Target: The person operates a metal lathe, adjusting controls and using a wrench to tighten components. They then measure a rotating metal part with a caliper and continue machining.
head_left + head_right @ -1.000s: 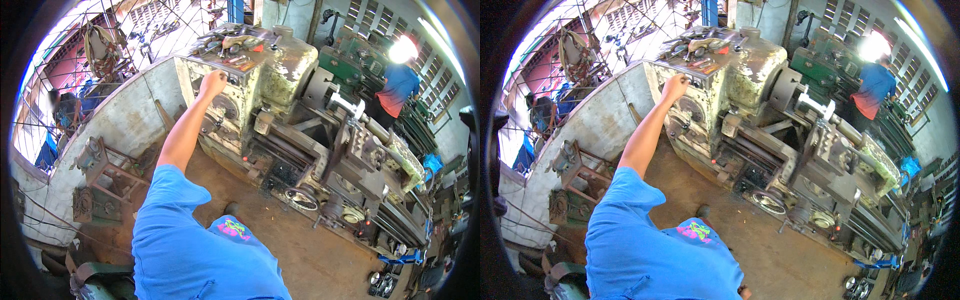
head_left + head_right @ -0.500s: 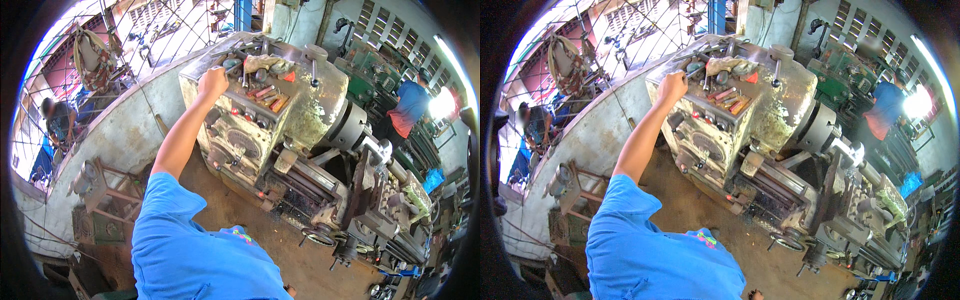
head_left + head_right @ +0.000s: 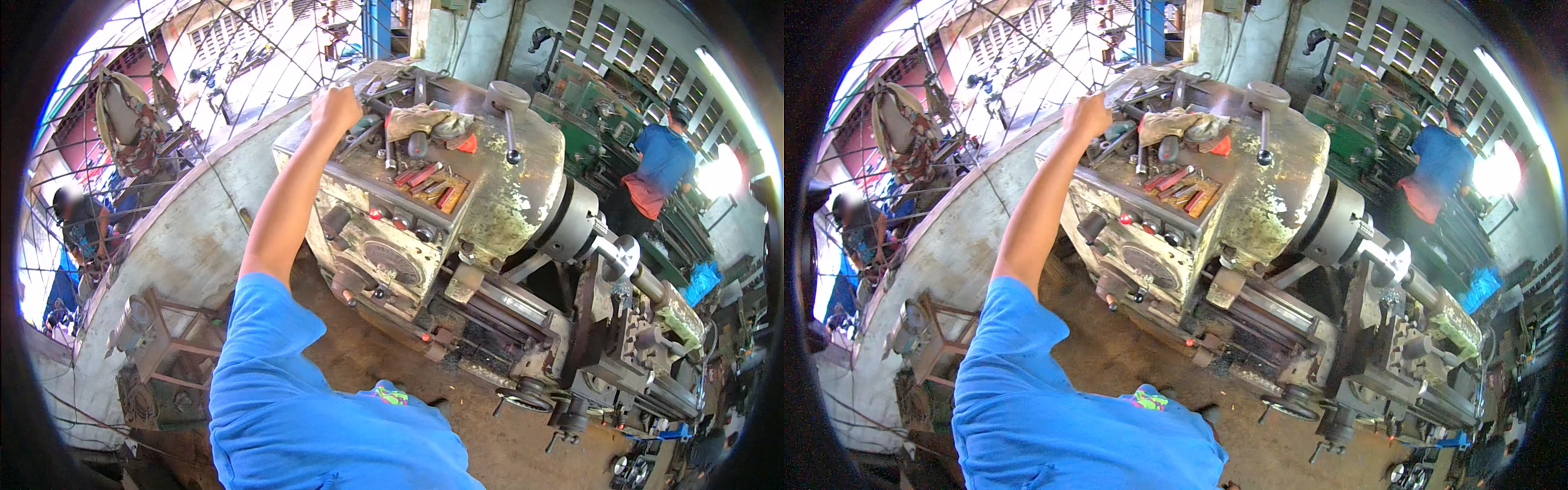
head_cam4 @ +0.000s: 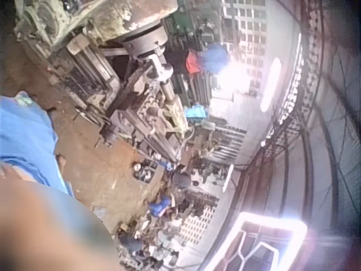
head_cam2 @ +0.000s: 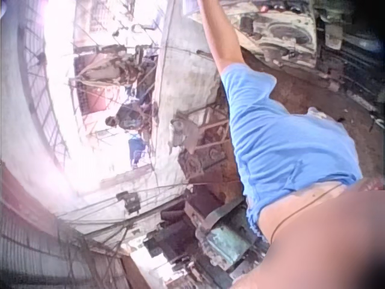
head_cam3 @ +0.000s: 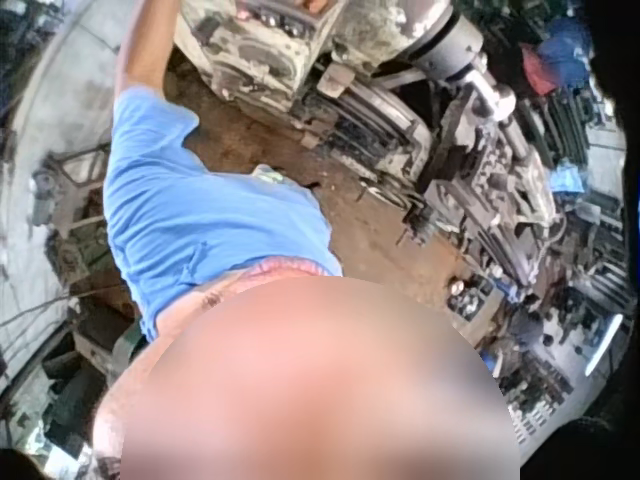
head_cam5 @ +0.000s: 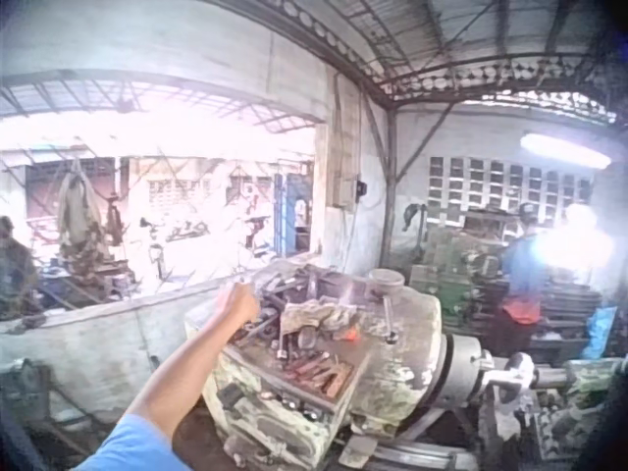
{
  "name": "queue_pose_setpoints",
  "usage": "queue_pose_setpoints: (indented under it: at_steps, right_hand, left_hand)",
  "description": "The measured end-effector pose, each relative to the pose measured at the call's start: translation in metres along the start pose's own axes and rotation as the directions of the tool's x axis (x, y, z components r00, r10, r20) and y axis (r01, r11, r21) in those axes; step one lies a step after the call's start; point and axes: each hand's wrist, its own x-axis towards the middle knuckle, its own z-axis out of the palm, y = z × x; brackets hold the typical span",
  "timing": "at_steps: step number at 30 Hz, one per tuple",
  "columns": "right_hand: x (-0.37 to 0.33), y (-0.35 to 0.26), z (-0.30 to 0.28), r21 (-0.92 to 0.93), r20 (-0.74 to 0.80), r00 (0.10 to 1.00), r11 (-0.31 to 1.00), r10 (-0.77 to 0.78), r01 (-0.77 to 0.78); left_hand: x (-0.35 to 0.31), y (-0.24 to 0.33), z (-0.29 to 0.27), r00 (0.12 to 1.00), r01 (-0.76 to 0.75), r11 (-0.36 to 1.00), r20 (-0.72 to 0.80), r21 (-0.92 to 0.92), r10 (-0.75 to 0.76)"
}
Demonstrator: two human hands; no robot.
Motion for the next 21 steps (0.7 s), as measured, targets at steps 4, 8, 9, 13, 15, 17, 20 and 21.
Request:
queue_pose_setpoints:
  at_steps: [4, 8, 9, 13, 15, 17, 20, 21]
  right_hand:
    - [0.003, -0.002, 0.004, 0.0, 0.007, 1.0, 1.0, 0.0, 0.0]
    - [0.011, 0.004, -0.003, 0.003, 0.01, 1.0, 1.0, 0.01, -0.01]
    - [0.015, 0.007, -0.006, 0.0, 0.01, 1.0, 1.0, 0.011, -0.011]
    - [0.036, 0.029, -0.026, 0.003, 0.009, 1.0, 1.0, 0.021, -0.021]
    - [0.046, 0.043, -0.038, 0.018, 0.011, 1.0, 1.0, 0.021, -0.021]
    - [0.05, 0.054, -0.051, 0.034, 0.016, 1.0, 0.999, 0.013, -0.013]
    - [0.048, 0.054, -0.064, 0.045, 0.009, 1.0, 0.999, -0.016, 0.015]
    - [0.045, 0.047, -0.066, 0.038, 0.001, 1.0, 0.999, -0.024, 0.024]
  left_hand:
    - [0.042, -0.02, 0.032, 0.954, -0.056, 0.998, 0.297, 0.032, 0.044]
    - [0.038, -0.025, 0.044, 0.994, -0.098, 0.995, -0.05, 0.009, 0.098]
    - [0.028, -0.024, 0.041, 0.97, -0.159, 0.984, -0.172, 0.085, 0.171]
    - [0.001, 0.003, 0.013, 0.981, -0.151, 0.986, 0.136, 0.068, 0.141]
    - [-0.023, 0.013, 0.008, 0.968, -0.17, 0.985, 0.189, 0.007, 0.166]
    - [-0.028, 0.018, 0.003, 0.945, -0.214, 0.971, 0.276, 0.11, 0.177]
    - [-0.029, 0.019, 0.01, 0.911, -0.233, 0.961, 0.381, 0.152, 0.16]
    - [-0.027, 0.018, 0.013, 0.908, -0.219, 0.967, 0.391, 0.134, 0.151]
